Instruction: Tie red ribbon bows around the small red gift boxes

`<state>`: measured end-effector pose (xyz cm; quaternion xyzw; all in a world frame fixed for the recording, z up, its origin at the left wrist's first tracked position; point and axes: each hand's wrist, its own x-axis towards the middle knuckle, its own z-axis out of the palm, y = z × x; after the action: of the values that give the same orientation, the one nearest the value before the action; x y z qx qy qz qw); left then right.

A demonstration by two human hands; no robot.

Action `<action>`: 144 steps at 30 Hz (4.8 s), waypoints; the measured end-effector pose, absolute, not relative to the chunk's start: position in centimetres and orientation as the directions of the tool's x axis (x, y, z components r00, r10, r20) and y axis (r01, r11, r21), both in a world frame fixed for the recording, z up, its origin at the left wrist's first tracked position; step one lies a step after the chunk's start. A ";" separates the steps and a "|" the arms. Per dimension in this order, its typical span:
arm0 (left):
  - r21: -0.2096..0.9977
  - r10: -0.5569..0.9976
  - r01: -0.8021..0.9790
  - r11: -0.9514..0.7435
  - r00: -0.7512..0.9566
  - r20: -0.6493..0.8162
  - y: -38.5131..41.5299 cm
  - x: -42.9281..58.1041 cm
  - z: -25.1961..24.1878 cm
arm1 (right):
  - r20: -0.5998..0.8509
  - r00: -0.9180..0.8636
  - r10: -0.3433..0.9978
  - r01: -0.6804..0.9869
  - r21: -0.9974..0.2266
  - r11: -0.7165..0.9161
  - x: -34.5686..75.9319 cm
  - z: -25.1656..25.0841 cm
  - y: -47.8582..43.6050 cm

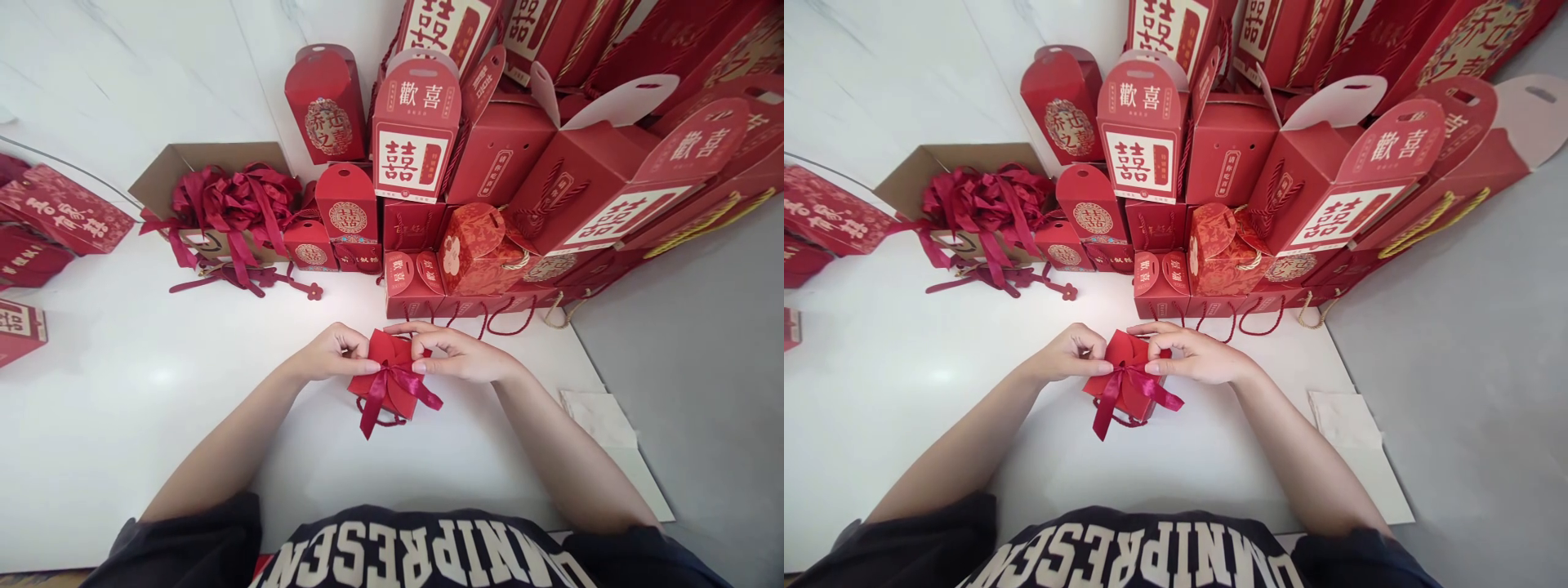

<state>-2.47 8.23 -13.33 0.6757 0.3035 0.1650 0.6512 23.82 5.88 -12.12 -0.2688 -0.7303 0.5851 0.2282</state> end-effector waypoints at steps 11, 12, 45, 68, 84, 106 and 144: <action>0.929 0.553 0.359 -0.088 0.794 -0.254 7.8 -3.0 -9.8 | 0.026 -0.739 0.673 0.090 -0.986 0.137 23.6 -12.5 5.8; 0.911 0.575 0.399 -0.106 0.772 -0.271 7.6 -3.0 -9.4 | 0.020 -0.735 0.678 0.092 -0.987 0.130 23.7 -12.5 5.8; 0.668 0.800 0.708 -0.230 0.529 -0.285 6.1 -1.5 -9.5 | -0.398 -0.636 0.661 0.138 -0.902 -0.410 23.5 -13.9 0.0; 0.380 0.914 0.867 -0.322 0.389 -0.113 3.9 0.0 -8.3 | -0.321 -0.547 0.773 0.314 -0.935 -0.166 23.4 -9.7 3.1; 0.324 0.899 0.874 -0.362 0.419 -0.126 4.6 -0.5 -8.9 | -0.417 -0.635 0.650 0.442 -0.887 -0.138 22.8 -10.3 5.0; 0.351 0.913 0.873 -0.339 0.396 -0.103 4.4 0.4 -9.7 | 0.070 -0.632 0.771 0.374 -0.845 0.383 22.5 -11.4 5.9; 0.646 0.862 0.644 -0.410 0.505 0.044 4.2 1.0 -10.3 | 0.065 -0.699 0.712 0.058 -0.987 0.147 23.1 -13.5 7.1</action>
<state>0.99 4.25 -10.34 0.8181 0.4601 0.1890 0.2884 23.14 7.08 -13.45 -0.2728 -0.7055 0.5932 0.2755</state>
